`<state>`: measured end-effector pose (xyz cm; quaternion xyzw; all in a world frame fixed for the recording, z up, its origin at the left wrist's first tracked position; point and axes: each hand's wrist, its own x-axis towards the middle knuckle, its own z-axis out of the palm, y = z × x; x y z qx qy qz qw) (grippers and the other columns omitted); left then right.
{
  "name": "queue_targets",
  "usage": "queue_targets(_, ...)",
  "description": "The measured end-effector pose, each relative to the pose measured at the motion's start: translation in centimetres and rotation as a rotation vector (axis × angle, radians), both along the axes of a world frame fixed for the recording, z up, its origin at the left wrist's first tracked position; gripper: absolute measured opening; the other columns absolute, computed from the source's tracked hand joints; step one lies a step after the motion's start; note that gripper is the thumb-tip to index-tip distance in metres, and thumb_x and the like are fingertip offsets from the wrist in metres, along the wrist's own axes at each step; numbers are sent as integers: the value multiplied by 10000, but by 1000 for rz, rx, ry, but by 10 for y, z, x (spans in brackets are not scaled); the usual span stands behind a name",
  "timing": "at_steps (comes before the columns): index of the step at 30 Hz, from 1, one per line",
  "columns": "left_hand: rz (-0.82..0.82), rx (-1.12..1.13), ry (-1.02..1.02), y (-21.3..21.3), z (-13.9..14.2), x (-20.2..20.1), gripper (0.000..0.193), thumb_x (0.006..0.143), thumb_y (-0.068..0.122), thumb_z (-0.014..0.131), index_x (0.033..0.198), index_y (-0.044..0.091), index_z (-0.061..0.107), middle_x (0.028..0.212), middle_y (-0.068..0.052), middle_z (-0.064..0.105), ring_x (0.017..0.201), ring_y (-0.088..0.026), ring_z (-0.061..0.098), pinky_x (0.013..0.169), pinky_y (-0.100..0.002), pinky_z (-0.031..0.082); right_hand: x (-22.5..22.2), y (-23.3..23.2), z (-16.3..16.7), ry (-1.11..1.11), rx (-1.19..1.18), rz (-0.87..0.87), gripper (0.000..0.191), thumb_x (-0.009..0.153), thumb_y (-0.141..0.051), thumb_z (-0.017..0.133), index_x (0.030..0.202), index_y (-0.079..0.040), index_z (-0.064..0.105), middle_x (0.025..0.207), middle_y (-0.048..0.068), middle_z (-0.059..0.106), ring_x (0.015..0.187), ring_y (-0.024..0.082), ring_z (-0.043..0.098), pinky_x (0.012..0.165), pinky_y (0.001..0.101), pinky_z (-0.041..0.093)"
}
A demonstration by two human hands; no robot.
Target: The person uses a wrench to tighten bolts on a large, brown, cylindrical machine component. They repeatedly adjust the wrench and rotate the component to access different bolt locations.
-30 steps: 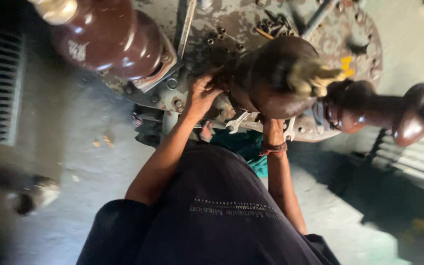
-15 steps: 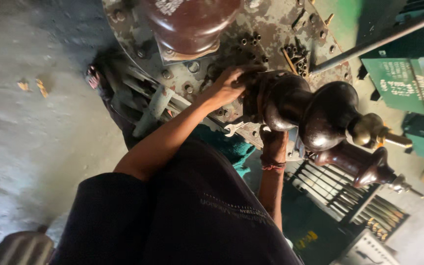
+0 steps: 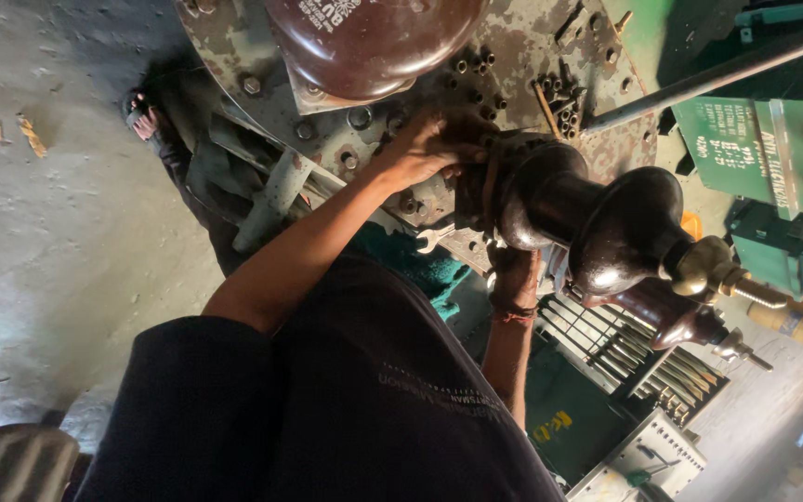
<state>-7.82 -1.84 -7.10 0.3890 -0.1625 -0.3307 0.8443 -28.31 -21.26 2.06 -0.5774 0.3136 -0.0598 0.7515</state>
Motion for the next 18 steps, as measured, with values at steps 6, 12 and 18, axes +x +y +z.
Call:
queue_targets(6, 57, -39, -18, -4, 13, -11, 431, 993, 195, 749, 1402, 133, 627, 965, -67, 757, 622, -78, 632, 523, -234, 562, -19, -23, -25, -25, -27, 5, 660, 983, -533, 727, 1439, -81, 570, 1250, 117, 658, 922, 173, 634, 814, 333, 531)
queue_targets(12, 146, -55, -193, -10, 8, -13, 354, 1082, 248, 630, 1421, 148, 612, 946, -52, 758, 581, -60, 622, 510, -229, 551, -24, -29, -43, -35, -280, 52, 522, 1015, -403, 722, 1355, -26, 601, 1175, 119, 677, 830, 197, 637, 704, 341, 530)
queue_targets(18, -52, -68, 61, 3, 31, 4, 347, 1093, 188, 628, 1416, 63, 649, 915, -88, 751, 616, -117, 634, 518, -283, 537, -3, -12, -20, -7, 77, -39, 495, 1040, -329, 571, 1382, 28, 602, 1197, 176, 705, 869, 235, 679, 665, 308, 520)
